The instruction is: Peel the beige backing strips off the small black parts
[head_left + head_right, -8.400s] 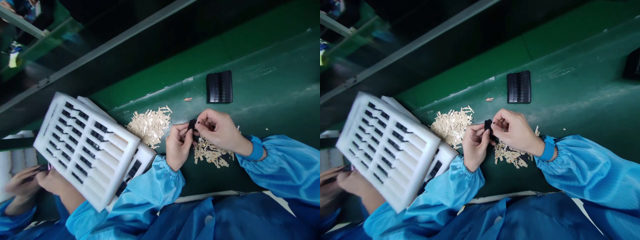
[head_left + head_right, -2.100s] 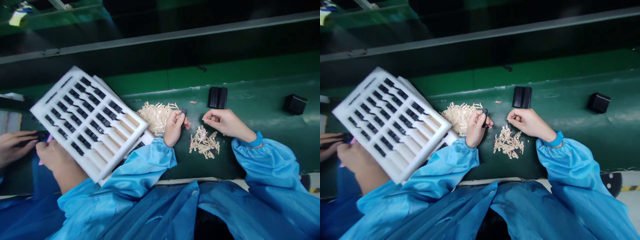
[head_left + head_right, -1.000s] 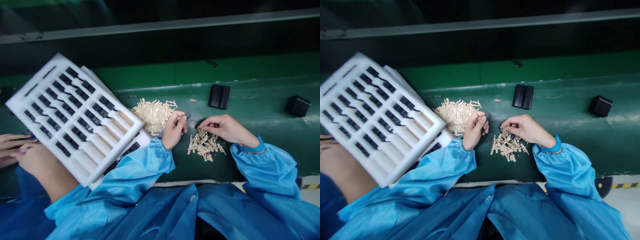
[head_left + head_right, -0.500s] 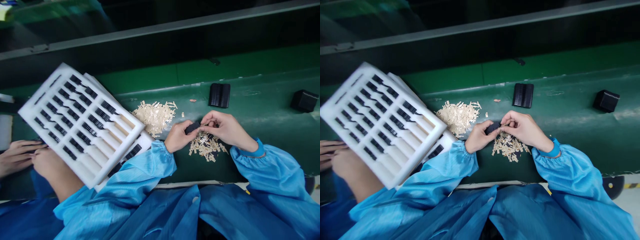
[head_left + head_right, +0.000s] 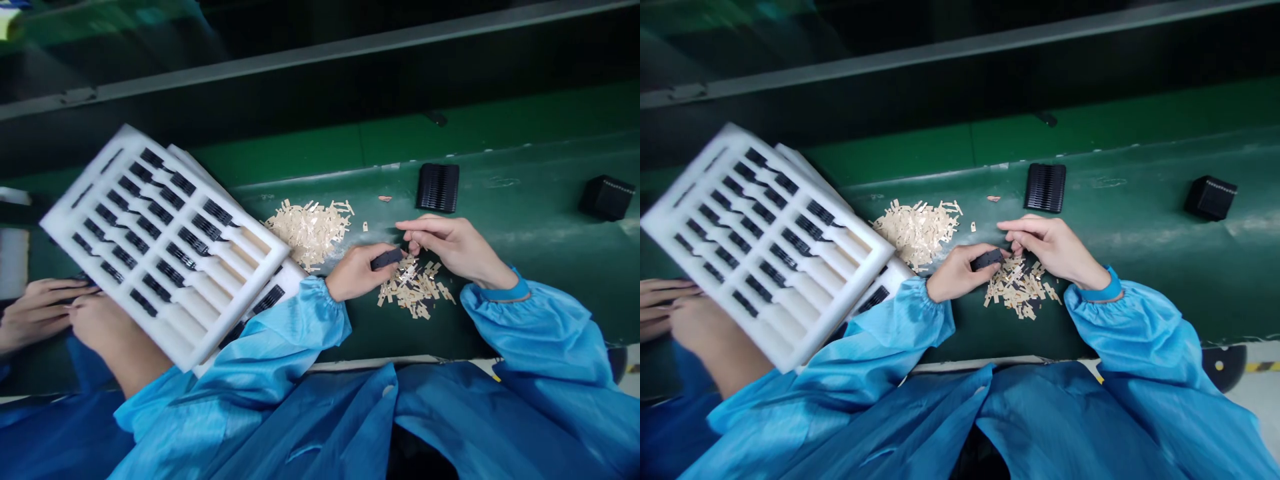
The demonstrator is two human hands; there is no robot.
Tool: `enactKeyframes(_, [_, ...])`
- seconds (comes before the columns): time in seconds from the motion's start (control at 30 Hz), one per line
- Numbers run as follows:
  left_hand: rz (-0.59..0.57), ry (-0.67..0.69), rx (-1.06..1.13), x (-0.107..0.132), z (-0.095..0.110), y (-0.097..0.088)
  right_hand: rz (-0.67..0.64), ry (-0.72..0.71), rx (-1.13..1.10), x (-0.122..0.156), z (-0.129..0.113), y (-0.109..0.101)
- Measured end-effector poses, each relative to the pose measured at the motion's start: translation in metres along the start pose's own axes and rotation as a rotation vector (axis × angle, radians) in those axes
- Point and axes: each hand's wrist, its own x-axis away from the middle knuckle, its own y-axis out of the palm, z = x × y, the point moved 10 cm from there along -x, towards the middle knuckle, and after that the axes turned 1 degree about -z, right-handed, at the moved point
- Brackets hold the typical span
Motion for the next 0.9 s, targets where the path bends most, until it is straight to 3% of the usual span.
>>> enactKeyframes(0.13, [-0.073,-0.010,0.057,0.000,0.002,0.003,0.010,0.038,-0.098,-0.002,0.004,0.002])
enactKeyframes(0.33, [-0.287,0.098,0.211,0.004,0.019,0.021,0.063,0.070,-0.186,-0.017,0.006,0.007])
enactKeyframes(0.37, [-0.280,0.087,0.242,0.004,0.018,0.020,0.060,0.064,-0.183,-0.021,0.006,0.009])
enactKeyframes(0.43, [-0.084,0.038,0.250,0.000,0.008,0.003,0.048,0.052,-0.178,-0.028,0.006,0.014])
enactKeyframes(0.53, [0.415,-0.040,0.165,0.006,-0.012,-0.041,0.039,0.050,-0.186,-0.031,0.010,0.022])
enactKeyframes(0.57, [0.506,-0.051,0.131,0.009,-0.015,-0.049,0.046,0.049,-0.192,-0.029,0.011,0.024])
enactKeyframes(0.6, [0.538,-0.059,0.099,0.011,-0.017,-0.051,0.059,0.043,-0.196,-0.027,0.013,0.025])
enactKeyframes(0.73, [0.437,-0.075,0.020,0.006,-0.018,-0.041,0.107,0.006,-0.211,-0.018,0.014,0.025])
enactKeyframes(0.9, [0.469,-0.083,0.029,0.009,-0.018,-0.047,0.027,0.036,-0.217,-0.013,0.019,0.031])
